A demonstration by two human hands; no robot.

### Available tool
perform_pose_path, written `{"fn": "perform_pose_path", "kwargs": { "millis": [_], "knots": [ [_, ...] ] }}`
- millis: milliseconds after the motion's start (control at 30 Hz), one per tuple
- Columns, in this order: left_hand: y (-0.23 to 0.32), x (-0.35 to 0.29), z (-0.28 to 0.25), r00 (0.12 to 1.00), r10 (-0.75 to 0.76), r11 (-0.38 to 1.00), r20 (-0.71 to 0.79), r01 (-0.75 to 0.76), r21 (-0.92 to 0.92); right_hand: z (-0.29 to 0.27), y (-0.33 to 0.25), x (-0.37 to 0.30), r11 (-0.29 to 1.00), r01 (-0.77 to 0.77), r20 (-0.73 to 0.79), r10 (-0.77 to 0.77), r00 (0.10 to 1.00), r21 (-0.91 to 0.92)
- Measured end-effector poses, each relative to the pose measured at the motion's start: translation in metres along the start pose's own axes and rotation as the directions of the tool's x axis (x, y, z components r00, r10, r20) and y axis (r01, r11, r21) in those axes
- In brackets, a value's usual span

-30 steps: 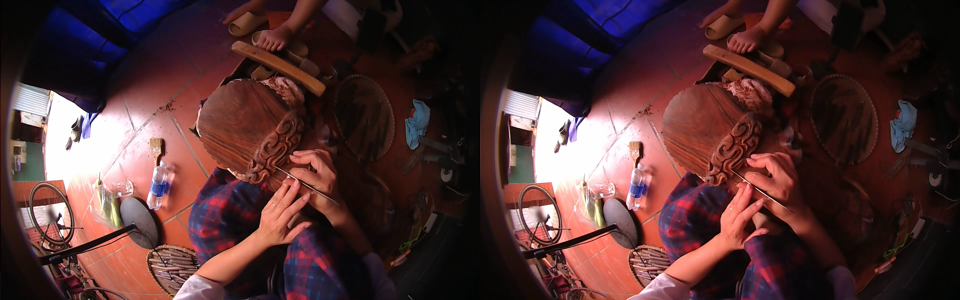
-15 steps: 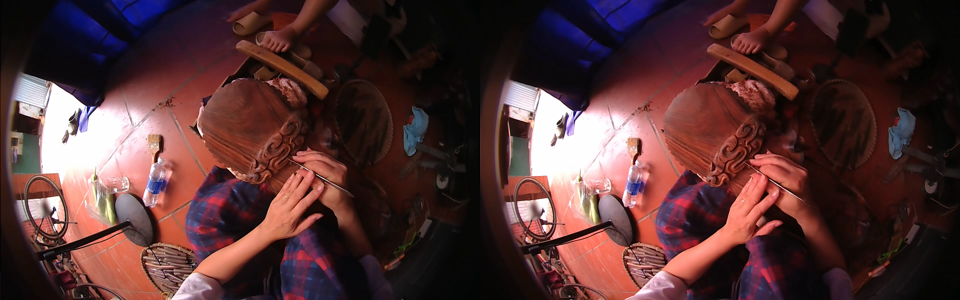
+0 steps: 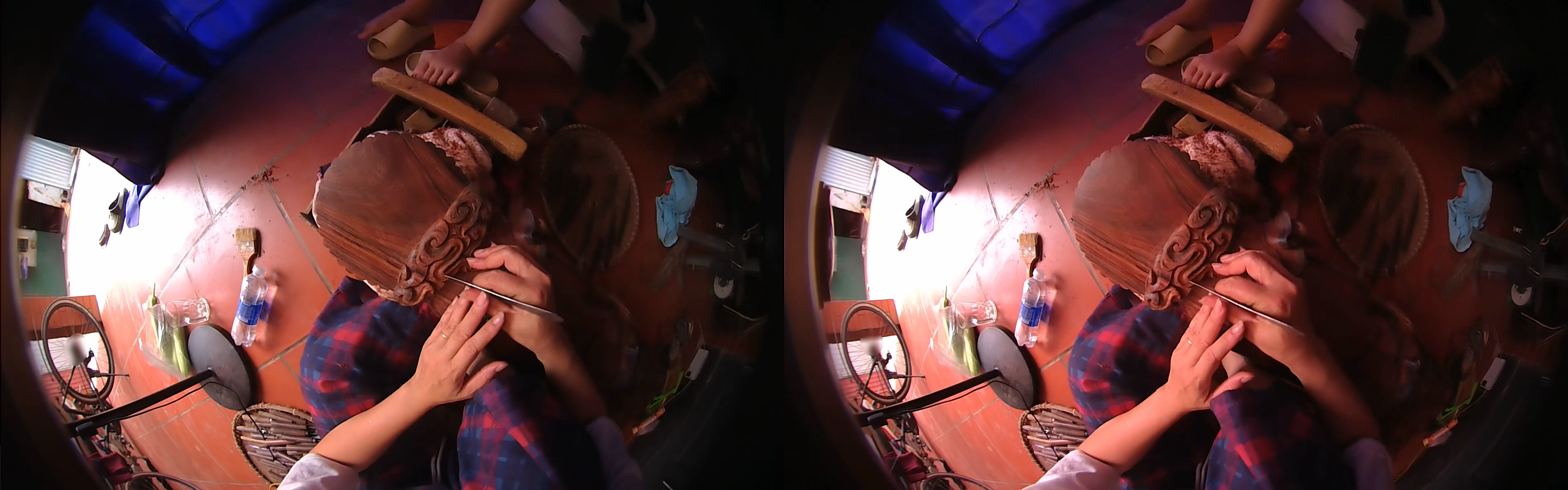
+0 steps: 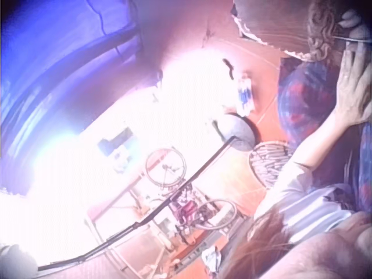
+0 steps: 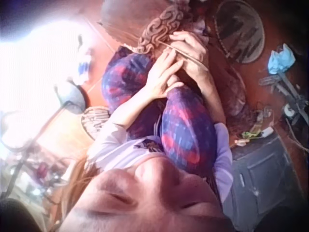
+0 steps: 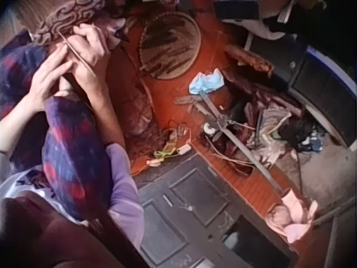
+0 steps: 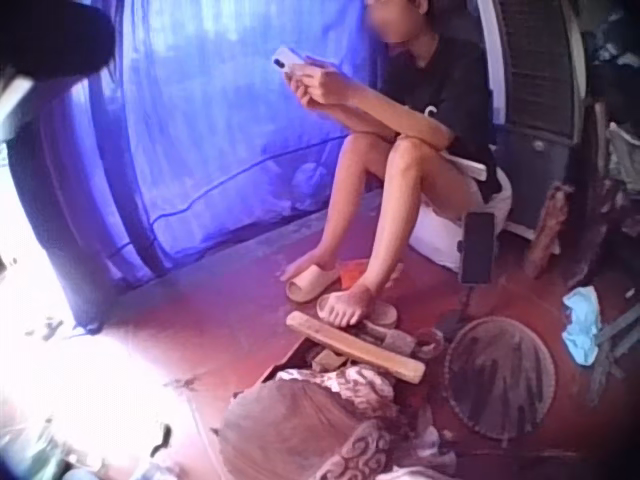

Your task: The person carves intricate floral patterns into a wooden object using a chisel. They hold the object steady with their left hand while using the chisel in their right hand to refine the details.

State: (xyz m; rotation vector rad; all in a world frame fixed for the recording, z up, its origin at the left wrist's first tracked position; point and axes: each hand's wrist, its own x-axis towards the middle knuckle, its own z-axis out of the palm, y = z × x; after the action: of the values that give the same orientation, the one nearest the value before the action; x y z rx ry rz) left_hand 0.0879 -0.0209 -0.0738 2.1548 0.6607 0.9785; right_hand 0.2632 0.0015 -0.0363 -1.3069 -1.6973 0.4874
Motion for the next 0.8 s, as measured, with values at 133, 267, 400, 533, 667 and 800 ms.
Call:
{"fn": "perform_pose_path", "kwargs": {
  "millis": [133, 267, 400, 533, 667, 800],
  "knots": [
    [-0.002, 0.020, 0.015, 0.999, 0.037, 0.999, -0.038, -0.037, -0.004, -0.004, 0.003, 0.006, 0.996, -0.045, -0.061, 0.050, 0.997, 0.077],
    [0.000, 0.012, 0.007, 0.999, 0.020, 0.999, -0.035, -0.022, -0.045, -0.005, -0.004, 0.004, 0.999, 0.010, 0.009, -0.009, 1.000, -0.033],
    [0.000, 0.019, 0.010, 0.999, 0.018, 0.999, -0.048, -0.016, 0.036, -0.005, 0.002, 0.012, 0.997, -0.024, 0.008, 0.024, 1.000, 0.067],
    [0.000, 0.014, 0.012, 0.999, 0.037, 0.998, -0.023, -0.038, -0.042, -0.011, 0.002, 0.004, 0.999, 0.022, 0.039, -0.020, 0.999, -0.038],
    [0.002, -0.002, 0.011, 0.998, -0.018, 0.999, -0.062, 0.015, -0.048, -0.007, -0.003, 0.009, 0.998, 0.019, 0.106, -0.012, 0.994, -0.057],
    [-0.001, 0.011, 0.022, 0.997, 0.046, 0.999, -0.056, -0.047, -0.022, -0.013, -0.001, 0.008, 0.995, 0.048, 0.120, -0.037, 0.992, -0.092]
  ]
}}
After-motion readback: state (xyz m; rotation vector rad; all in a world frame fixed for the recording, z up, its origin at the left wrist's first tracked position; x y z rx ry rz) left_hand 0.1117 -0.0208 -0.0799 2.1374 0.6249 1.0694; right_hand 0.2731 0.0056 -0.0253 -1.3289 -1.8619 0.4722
